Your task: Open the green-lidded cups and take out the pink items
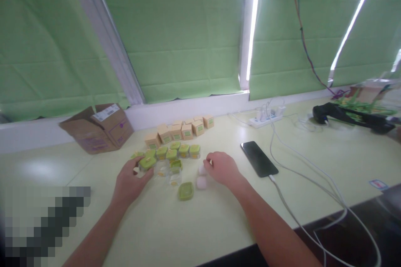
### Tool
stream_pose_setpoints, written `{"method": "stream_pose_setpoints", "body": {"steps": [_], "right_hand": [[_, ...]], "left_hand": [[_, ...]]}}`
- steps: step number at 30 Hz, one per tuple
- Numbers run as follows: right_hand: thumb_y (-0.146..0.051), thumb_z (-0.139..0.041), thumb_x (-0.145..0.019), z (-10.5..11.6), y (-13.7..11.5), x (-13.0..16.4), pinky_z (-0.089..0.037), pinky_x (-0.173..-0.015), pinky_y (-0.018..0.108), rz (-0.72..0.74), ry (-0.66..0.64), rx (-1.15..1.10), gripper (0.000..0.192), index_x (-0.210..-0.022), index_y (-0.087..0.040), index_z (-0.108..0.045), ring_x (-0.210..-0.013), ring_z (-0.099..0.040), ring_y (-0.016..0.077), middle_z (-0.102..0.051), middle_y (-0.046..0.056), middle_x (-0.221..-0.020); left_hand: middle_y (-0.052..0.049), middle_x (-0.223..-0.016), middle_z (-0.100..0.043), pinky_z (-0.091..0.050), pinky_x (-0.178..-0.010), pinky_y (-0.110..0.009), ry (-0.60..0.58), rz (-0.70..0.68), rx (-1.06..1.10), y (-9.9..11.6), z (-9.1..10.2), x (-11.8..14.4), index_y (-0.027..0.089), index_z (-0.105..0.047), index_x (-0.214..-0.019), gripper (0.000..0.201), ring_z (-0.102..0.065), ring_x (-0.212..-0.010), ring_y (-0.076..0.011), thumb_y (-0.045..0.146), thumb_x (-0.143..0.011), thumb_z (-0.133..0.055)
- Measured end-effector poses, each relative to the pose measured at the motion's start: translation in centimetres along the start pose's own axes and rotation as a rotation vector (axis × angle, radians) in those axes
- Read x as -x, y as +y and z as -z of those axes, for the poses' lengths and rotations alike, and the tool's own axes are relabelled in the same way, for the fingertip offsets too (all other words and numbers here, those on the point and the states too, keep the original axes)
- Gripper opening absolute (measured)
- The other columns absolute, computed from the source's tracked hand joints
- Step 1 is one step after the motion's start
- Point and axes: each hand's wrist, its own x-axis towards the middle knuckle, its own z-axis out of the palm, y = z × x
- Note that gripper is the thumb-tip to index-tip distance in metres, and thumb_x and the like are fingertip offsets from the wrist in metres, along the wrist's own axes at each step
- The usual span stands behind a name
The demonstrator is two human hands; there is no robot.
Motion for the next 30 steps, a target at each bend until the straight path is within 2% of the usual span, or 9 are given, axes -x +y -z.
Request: {"method": "stream_pose_setpoints", "body": {"steps": [7, 12, 17, 23, 30], "right_hand": [[-0.033, -0.045, -0.091, -0.4, -0.1, 0.0, -0.033, -0.063, 0.025, 0.162, 0.070, -0.118, 0.029, -0.075, -0.019, -0.064, -0.068, -0.053, 0.0130, -0.063, 0.002, -0.074], [-0.031, -0.045, -0.092, -0.4, -0.9, 0.4, -0.036, -0.066, 0.024, 0.319, 0.080, -0.234, 0.027, -0.075, -0.018, -0.062, -0.069, -0.055, 0.0125, -0.062, 0.002, -0.071], [-0.038, -0.050, -0.090, -0.4, -1.9, 1.2, -0.036, -0.061, 0.023, 0.515, 0.047, -0.304, 0.024, -0.080, -0.018, -0.059, -0.063, -0.051, 0.0115, -0.058, 0.001, -0.069], [-0.046, -0.049, -0.088, -0.9, -2.5, 1.5, -0.034, -0.059, 0.023, 0.609, 0.030, -0.287, 0.030, -0.079, -0.018, -0.055, -0.062, -0.048, 0.0121, -0.056, 0.001, -0.069], [-0.051, -0.047, -0.088, -1.4, -2.5, 1.5, -0.035, -0.063, 0.025, 0.660, 0.000, -0.228, 0.035, -0.078, -0.018, -0.054, -0.067, -0.051, 0.0139, -0.057, 0.002, -0.071]], "left_hand": [[-0.006, -0.103, -0.062, -0.050, -0.067, -0.030, -0.019, -0.179, 0.161, 3.5, 1.2, 1.2, 0.019, -0.054, -0.113, 0.042, -0.058, -0.078, -0.0179, 0.032, -0.074, -0.063], [-0.007, -0.108, -0.062, -0.050, -0.073, -0.031, -0.149, -0.305, 0.267, 5.4, 1.4, 2.6, 0.020, -0.052, -0.116, 0.043, -0.059, -0.084, -0.0185, 0.023, -0.074, -0.062], [-0.008, -0.109, -0.063, -0.051, -0.075, -0.032, -0.286, -0.363, 0.340, 7.0, 1.7, 3.8, 0.020, -0.051, -0.118, 0.050, -0.060, -0.087, -0.0192, 0.022, -0.071, -0.065], [-0.008, -0.110, -0.066, -0.051, -0.083, -0.034, -0.388, -0.424, 0.409, 7.6, 2.1, 4.3, 0.020, -0.055, -0.116, 0.050, -0.062, -0.095, -0.0217, 0.024, -0.068, -0.069], [-0.007, -0.104, -0.068, -0.052, -0.077, -0.031, -0.412, -0.471, 0.441, 7.7, 1.8, 4.5, 0.020, -0.056, -0.116, 0.050, -0.064, -0.083, -0.0183, 0.025, -0.069, -0.070]]}}
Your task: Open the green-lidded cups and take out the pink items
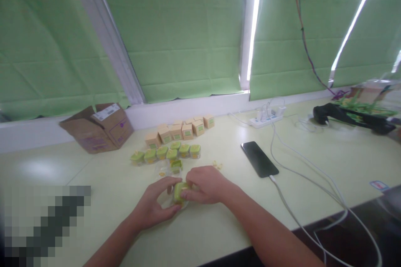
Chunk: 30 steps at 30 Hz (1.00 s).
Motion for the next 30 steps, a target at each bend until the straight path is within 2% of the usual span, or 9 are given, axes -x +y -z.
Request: {"method": "stream_pose_setpoints", "body": {"steps": [9, 20, 30], "right_hand": [[-0.038, -0.037, -0.095, -0.05, -0.61, -0.55, -0.036, -0.064, 0.024, 0.082, -0.005, 0.081, 0.035, -0.072, -0.018, -0.054, -0.068, -0.051, 0.0130, -0.057, 0.002, -0.070], [-0.036, -0.037, -0.096, -0.22, -0.79, -0.43, -0.038, -0.061, 0.024, 0.110, 0.086, 0.072, 0.033, -0.076, -0.018, -0.056, -0.070, -0.052, 0.0137, -0.055, 0.004, -0.078], [-0.030, -0.036, -0.096, -0.32, -0.80, -0.43, -0.044, -0.071, 0.026, 0.115, 0.058, 0.020, 0.028, -0.078, -0.018, -0.054, -0.079, -0.054, 0.0152, -0.058, 0.006, -0.081]], "left_hand": [[-0.006, -0.093, -0.069, -0.053, -0.074, -0.031, -0.003, -0.028, 0.006, 0.10, -0.06, -0.08, 0.020, -0.056, -0.118, 0.051, -0.065, -0.078, -0.0180, 0.028, -0.070, -0.071], [-0.005, -0.091, -0.070, -0.054, -0.073, -0.031, -0.005, 0.009, -0.005, 0.27, 0.14, -0.12, 0.021, -0.057, -0.118, 0.049, -0.065, -0.075, -0.0170, 0.030, -0.071, -0.068], [-0.005, -0.090, -0.070, -0.054, -0.073, -0.031, -0.016, 0.026, -0.009, 0.42, 0.23, -0.23, 0.021, -0.058, -0.118, 0.049, -0.064, -0.074, -0.0174, 0.031, -0.071, -0.068]]}}
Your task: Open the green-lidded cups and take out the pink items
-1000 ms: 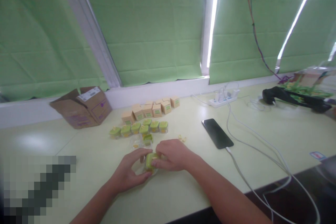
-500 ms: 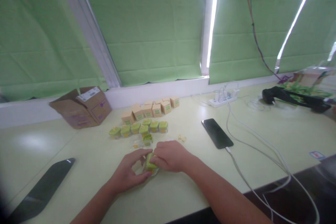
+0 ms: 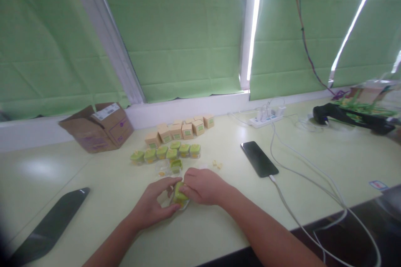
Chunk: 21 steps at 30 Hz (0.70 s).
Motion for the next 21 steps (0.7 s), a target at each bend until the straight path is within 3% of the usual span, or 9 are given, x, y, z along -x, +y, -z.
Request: {"method": "stream_pose_setpoints", "body": {"steps": [6, 15, 21], "right_hand": [[-0.029, -0.034, -0.096, -0.14, 0.24, 0.08, -0.045, -0.071, 0.027, 0.003, -0.007, -0.004, 0.027, -0.081, -0.018, -0.053, -0.079, -0.055, 0.0159, -0.059, 0.006, -0.080], [-0.027, -0.036, -0.095, 0.63, 0.30, 0.22, -0.046, -0.071, 0.027, -0.089, 0.106, -0.152, 0.021, -0.083, -0.019, -0.051, -0.077, -0.056, 0.0155, -0.060, 0.007, -0.082], [-0.027, -0.035, -0.095, 0.81, 0.46, 0.39, -0.045, -0.068, 0.027, -0.131, 0.196, -0.142, 0.021, -0.083, -0.019, -0.051, -0.073, -0.055, 0.0156, -0.060, 0.006, -0.081]], "left_hand": [[-0.005, -0.091, -0.069, -0.054, -0.073, -0.031, -0.007, 0.000, -0.007, -0.26, 0.02, 0.08, 0.021, -0.057, -0.120, 0.051, -0.063, -0.074, -0.0173, 0.031, -0.071, -0.068], [-0.006, -0.097, -0.069, -0.053, -0.076, -0.032, -0.040, 0.051, 0.020, -0.15, 0.21, 0.15, 0.020, -0.057, -0.117, 0.048, -0.064, -0.075, -0.0174, 0.030, -0.070, -0.065], [-0.009, -0.107, -0.065, -0.050, -0.086, -0.037, -0.050, -0.005, -0.008, -0.77, 0.65, 0.75, 0.021, -0.055, -0.118, 0.051, -0.062, -0.093, -0.0239, 0.028, -0.068, -0.061]]}}
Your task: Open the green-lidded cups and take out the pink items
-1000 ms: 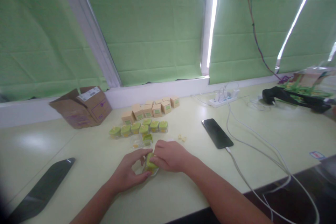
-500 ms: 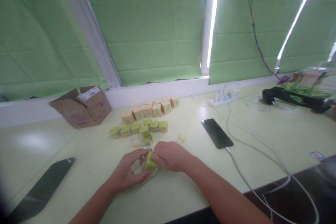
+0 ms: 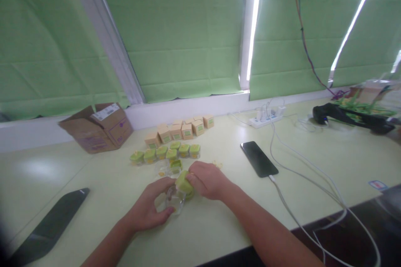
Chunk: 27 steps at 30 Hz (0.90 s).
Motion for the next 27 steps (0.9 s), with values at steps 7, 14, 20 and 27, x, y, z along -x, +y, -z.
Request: {"method": "stream_pose_setpoints", "body": {"steps": [7, 14, 20, 27], "right_hand": [[-0.027, -0.033, -0.096, 0.1, 0.1, 0.0, -0.044, -0.068, 0.027, -0.002, 0.034, -0.019, 0.024, -0.080, -0.020, -0.049, -0.072, -0.053, 0.0149, -0.058, 0.006, -0.079], [-0.027, -0.033, -0.096, 0.1, 0.1, 0.0, -0.043, -0.067, 0.027, -0.020, 0.030, -0.008, 0.024, -0.080, -0.020, -0.050, -0.072, -0.053, 0.0151, -0.058, 0.005, -0.078], [-0.026, -0.033, -0.096, 0.1, 0.3, 0.1, -0.043, -0.068, 0.027, -0.020, 0.039, -0.023, 0.023, -0.080, -0.020, -0.049, -0.072, -0.052, 0.0149, -0.057, 0.005, -0.079], [-0.027, -0.034, -0.096, 0.1, 0.2, 0.0, -0.043, -0.068, 0.027, -0.021, 0.031, -0.031, 0.023, -0.081, -0.020, -0.049, -0.072, -0.052, 0.0148, -0.057, 0.005, -0.078]], "left_hand": [[-0.008, -0.096, -0.062, -0.050, -0.082, -0.038, -0.049, -0.049, -0.019, -1.0, 2.2, -0.1, 0.018, -0.054, -0.118, 0.048, -0.059, -0.088, -0.0220, 0.019, -0.070, -0.055], [-0.008, -0.115, -0.063, -0.047, -0.095, -0.042, -0.064, 0.028, -0.243, -2.0, 2.2, 0.5, 0.022, -0.057, -0.114, 0.049, -0.059, -0.106, -0.0269, 0.020, -0.065, -0.062], [-0.009, -0.117, -0.065, -0.047, -0.096, -0.044, -0.092, 0.040, -0.324, -3.0, 1.8, 0.8, 0.022, -0.059, -0.117, 0.050, -0.061, -0.108, -0.0289, 0.031, -0.068, -0.066], [-0.009, -0.114, -0.066, -0.051, -0.088, -0.039, -0.072, 0.078, -0.322, -2.8, 1.9, 0.5, 0.022, -0.057, -0.117, 0.049, -0.064, -0.100, -0.0267, 0.031, -0.069, -0.065]]}}
